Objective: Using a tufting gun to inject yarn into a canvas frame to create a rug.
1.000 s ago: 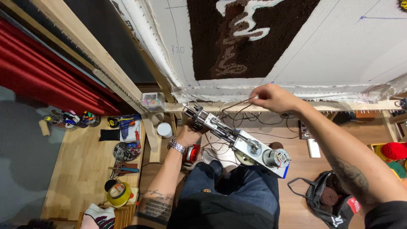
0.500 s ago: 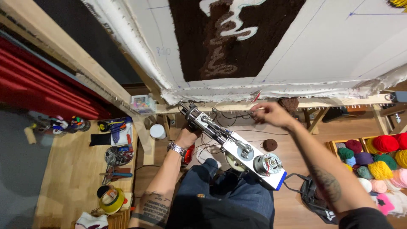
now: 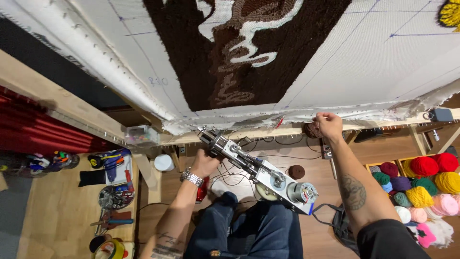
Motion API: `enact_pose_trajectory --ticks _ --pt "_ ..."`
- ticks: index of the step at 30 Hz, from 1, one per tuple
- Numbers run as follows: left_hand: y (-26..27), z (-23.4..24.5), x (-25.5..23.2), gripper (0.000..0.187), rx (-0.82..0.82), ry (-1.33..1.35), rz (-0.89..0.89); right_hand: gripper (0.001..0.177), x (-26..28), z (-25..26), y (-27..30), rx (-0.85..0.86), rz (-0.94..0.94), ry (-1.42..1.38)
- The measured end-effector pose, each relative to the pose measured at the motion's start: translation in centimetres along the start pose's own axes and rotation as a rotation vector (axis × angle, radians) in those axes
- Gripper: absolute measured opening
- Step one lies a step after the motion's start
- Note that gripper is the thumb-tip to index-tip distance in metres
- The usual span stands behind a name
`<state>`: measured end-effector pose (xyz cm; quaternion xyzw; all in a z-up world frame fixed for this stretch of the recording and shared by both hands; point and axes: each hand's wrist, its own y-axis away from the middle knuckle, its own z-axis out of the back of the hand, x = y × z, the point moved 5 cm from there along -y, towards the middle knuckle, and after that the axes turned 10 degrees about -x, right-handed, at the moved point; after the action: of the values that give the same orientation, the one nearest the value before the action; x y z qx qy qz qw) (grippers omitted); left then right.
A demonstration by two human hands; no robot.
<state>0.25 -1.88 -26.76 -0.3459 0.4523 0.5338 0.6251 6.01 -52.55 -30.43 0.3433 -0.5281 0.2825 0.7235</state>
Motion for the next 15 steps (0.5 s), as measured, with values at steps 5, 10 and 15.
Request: enact_pose_trajectory --ticks 5,10,15 --pt "-0.2 1.8 0.5 0.018 0.009 -0.084 0.213 0.009 -3.5 -0.5 -5.1 -0.038 0.052 0.013" --pt "-0.5 3.3 0.1 0.013 -0.07 0.069 -0.042 0.017 -4.4 -2.1 -7.0 -0.157 0.091 0.145" --pt "-0.6 4.4 -0.9 0.012 -0.046 0.075 -0.18 0.007 -5.2 -3.0 -7.9 -0.151 0.017 0.017"
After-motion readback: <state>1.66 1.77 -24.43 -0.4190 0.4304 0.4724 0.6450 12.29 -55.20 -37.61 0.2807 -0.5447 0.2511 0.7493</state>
